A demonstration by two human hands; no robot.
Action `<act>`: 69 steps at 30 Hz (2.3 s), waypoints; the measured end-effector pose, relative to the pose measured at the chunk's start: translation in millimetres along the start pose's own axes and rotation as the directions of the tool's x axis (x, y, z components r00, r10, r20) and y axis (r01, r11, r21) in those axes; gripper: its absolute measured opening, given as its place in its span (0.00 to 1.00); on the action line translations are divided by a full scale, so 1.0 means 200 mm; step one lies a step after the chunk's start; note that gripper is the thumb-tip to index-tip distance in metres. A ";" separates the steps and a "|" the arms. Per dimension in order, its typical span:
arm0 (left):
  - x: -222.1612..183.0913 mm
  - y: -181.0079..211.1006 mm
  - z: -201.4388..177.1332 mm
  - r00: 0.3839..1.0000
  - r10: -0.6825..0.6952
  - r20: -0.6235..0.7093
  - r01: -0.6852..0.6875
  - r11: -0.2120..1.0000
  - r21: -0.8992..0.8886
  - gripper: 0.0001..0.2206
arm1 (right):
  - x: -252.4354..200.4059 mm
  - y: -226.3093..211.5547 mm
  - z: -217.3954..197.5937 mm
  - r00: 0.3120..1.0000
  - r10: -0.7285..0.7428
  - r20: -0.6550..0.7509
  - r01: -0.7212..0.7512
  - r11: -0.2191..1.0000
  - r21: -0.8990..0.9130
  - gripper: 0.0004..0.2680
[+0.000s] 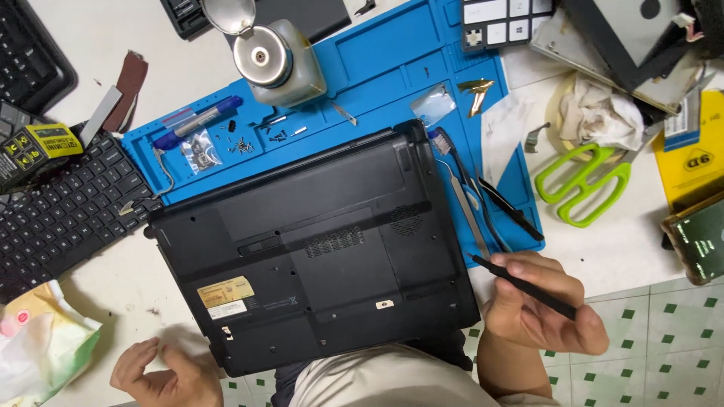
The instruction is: Cleaning or prying the optical drive area of a laptop using a small tool on a repair bench.
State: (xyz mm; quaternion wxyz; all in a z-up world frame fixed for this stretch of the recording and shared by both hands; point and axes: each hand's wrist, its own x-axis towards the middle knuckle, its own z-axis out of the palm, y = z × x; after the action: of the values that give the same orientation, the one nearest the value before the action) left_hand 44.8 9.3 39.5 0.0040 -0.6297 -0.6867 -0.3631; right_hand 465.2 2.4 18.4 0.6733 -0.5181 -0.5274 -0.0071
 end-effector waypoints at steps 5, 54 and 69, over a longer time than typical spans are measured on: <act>0.02 0.01 0.02 1.000 0.003 -0.028 -0.002 1.000 0.026 0.15 | -0.01 0.00 -0.01 1.000 0.022 0.021 -0.022 1.000 -0.018 0.29; 0.03 -0.13 0.03 0.998 0.069 -0.005 -0.069 0.998 0.015 0.11 | 0.06 0.04 0.12 0.980 -0.012 0.197 -0.012 0.993 0.121 0.27; 0.04 -0.01 0.03 0.996 -0.088 0.026 0.090 0.991 -0.097 0.13 | 0.10 0.04 0.11 0.933 -0.180 0.310 0.159 0.983 0.092 0.28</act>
State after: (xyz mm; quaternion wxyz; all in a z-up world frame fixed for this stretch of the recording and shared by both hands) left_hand 44.0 19.2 39.0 -0.0506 -0.6017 -0.6956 -0.3894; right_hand 462.3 32.7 24.5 0.5931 -0.4428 -0.6714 0.0354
